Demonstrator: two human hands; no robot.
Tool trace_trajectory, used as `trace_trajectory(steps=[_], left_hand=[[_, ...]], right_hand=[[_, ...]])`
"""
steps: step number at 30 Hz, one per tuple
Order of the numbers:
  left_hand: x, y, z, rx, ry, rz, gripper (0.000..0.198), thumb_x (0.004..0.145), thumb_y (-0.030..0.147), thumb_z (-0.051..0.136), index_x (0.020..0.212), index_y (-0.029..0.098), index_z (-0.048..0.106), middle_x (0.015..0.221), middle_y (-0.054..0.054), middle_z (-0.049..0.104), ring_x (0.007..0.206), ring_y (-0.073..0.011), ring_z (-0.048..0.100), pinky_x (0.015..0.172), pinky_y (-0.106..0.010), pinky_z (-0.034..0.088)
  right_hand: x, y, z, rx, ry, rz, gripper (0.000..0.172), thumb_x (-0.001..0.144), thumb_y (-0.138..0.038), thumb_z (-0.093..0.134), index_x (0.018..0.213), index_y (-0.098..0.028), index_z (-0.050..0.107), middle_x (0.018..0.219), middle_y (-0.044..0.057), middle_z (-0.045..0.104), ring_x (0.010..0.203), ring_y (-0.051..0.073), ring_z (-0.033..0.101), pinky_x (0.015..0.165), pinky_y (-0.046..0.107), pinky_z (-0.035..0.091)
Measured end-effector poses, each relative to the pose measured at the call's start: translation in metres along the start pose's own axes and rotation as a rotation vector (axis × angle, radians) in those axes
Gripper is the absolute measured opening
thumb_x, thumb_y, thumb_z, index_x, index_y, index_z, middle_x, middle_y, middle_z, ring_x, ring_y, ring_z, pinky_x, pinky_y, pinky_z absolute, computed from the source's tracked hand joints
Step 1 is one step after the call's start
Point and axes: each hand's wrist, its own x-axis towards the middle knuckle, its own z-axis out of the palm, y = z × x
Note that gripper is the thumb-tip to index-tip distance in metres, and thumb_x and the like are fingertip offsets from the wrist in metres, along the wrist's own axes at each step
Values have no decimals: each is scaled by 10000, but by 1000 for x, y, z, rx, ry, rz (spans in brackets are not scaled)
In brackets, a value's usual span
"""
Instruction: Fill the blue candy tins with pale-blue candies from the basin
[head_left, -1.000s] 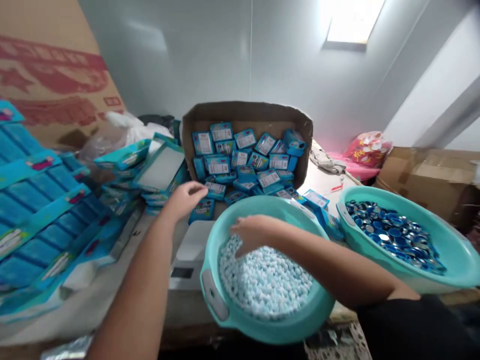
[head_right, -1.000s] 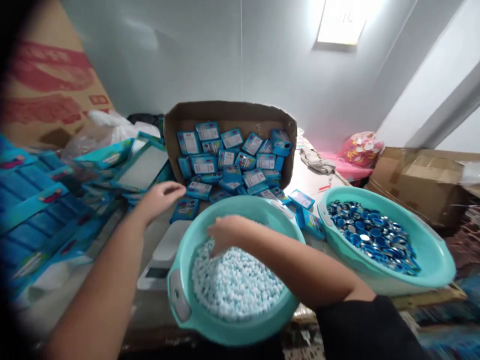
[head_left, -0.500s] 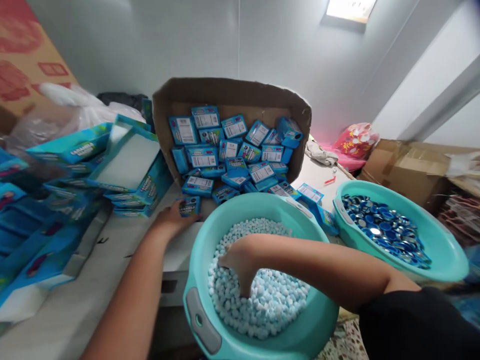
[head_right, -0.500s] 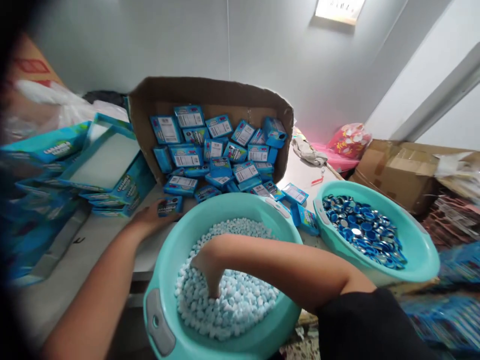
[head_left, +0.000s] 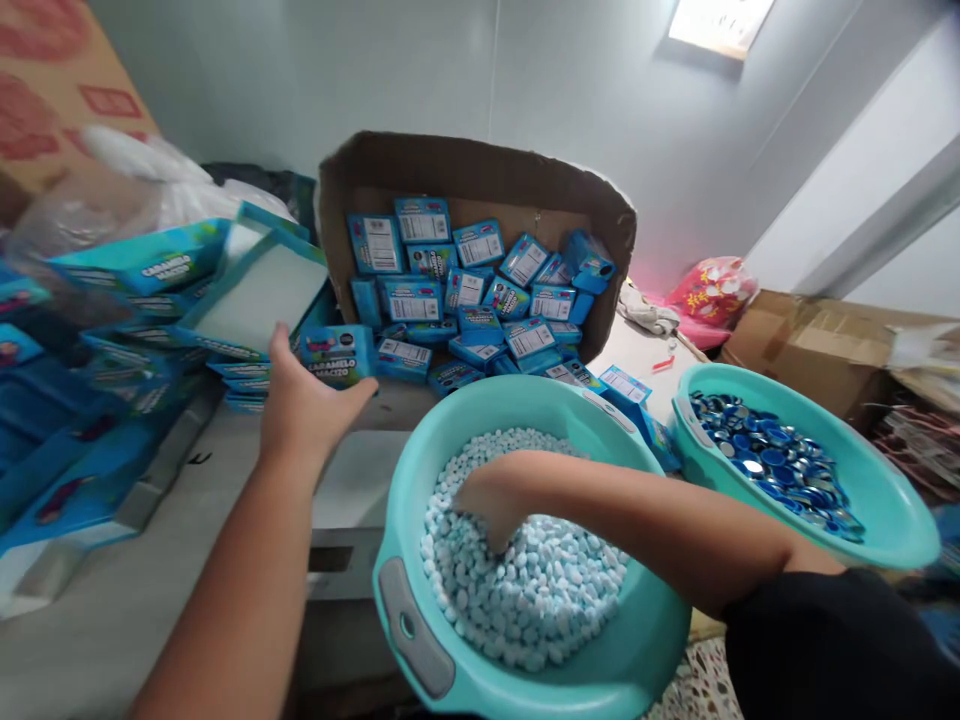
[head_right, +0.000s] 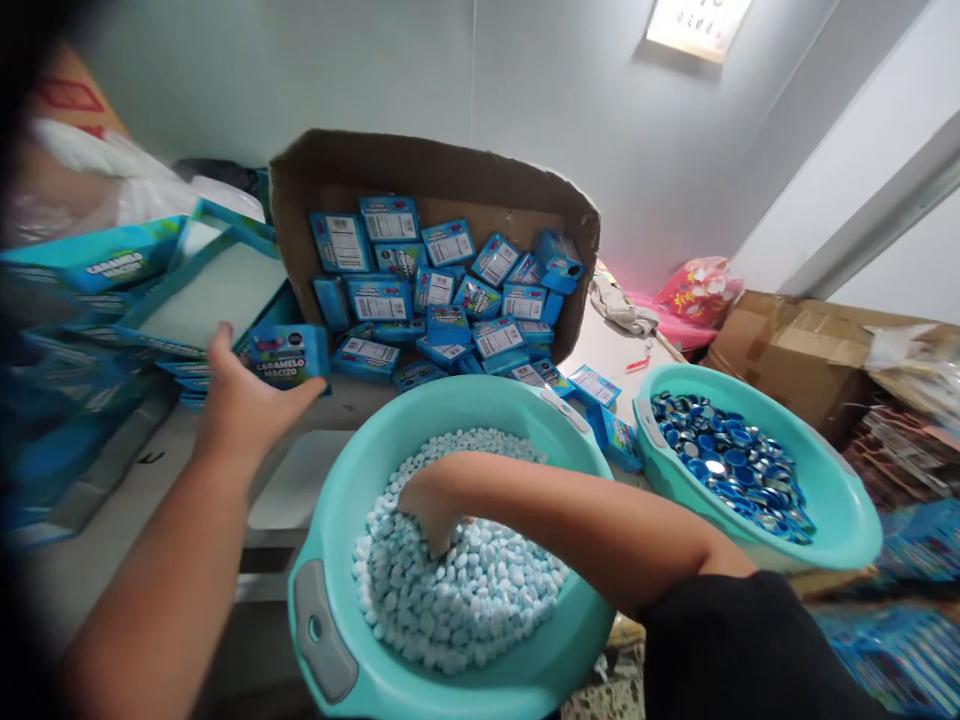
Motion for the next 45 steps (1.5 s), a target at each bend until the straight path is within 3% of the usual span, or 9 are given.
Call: trace_trajectory(steps=[4, 7, 10, 13, 18, 24, 33, 38, 45], left_hand=[[-5, 27, -7, -620, 46, -96, 1132, 474, 308, 822, 1430, 249, 218, 1183, -71, 551, 978, -215, 604, 907, -460, 518], [-19, 51, -7, -1059, -122, -164, 818, 453, 286, 817, 1149, 300, 389, 954, 40, 534, 752, -120, 575, 682, -310, 548], [-41, 70, -7, -1195, -367, -171, 730, 430, 326, 850, 1022, 296, 426, 873, 52, 525, 713, -124, 589, 633, -288, 539], [-57, 78, -4, -1169, -523, -229, 704, 471, 441, 846, 1041, 311, 454, 919, 32, 581, 777, -168, 640, 682, -328, 560], [-57, 79, 9, -1062, -546, -358, 703, 466, 441, 852, 1045, 252, 501, 852, 10, 665, 822, -234, 688, 690, -344, 591], [-55, 78, 14, -1115, -593, -380, 617, 536, 377, 857, 1054, 209, 566, 904, -23, 713, 813, -237, 705, 678, -334, 601], [-61, 75, 18, -980, -656, -370, 765, 412, 337, 925, 1069, 193, 561, 846, -3, 704, 749, -173, 680, 715, -288, 560], [-61, 72, 22, -739, -671, -194, 734, 456, 373, 905, 1082, 203, 562, 846, -4, 708, 784, -197, 688, 697, -279, 549], [-63, 72, 26, -625, -636, -59, 655, 478, 378, 877, 1030, 206, 569, 780, 0, 688, 731, -220, 684, 617, -291, 549]], right_hand=[[-5, 10, -5, 63, 8, 53, 546, 733, -187, 680, 1272, -146, 604, 805, 33, 693, 573, 163, 613, 524, 241, 456], [-9, 10, -11, 6, 91, 79, 395, 719, -138, 681, 1114, -157, 686, 837, 49, 695, 661, 195, 631, 565, 260, 460], [-18, 6, -14, -35, 274, 119, 389, 758, -202, 686, 1146, -173, 676, 998, 85, 692, 844, 261, 647, 676, 312, 484], [-33, 6, -8, -40, 397, 194, 599, 764, -407, 727, 1303, -175, 602, 1163, 139, 641, 948, 316, 638, 772, 379, 502], [-47, 38, 25, 115, 485, 268, 778, 781, -667, 625, 1422, -242, 506, 1373, 159, 516, 1190, 406, 522, 967, 525, 447], [-13, 57, 71, 453, 735, 170, 712, 953, -593, 424, 1494, -134, 363, 1549, 155, 330, 1431, 269, 297, 1190, 423, 221], [30, 7, 79, 951, 961, 56, 510, 952, -467, 467, 1367, -181, 546, 1406, 78, 542, 1311, 216, 475, 1137, 354, 313], [35, -8, 81, 1430, 931, 10, 478, 818, -470, 627, 1203, -189, 663, 1196, 61, 668, 1200, 237, 555, 1072, 367, 387], [28, -14, 72, 1557, 884, 91, 423, 699, -517, 701, 974, -197, 727, 1051, 26, 702, 1174, 257, 553, 1103, 384, 326]])
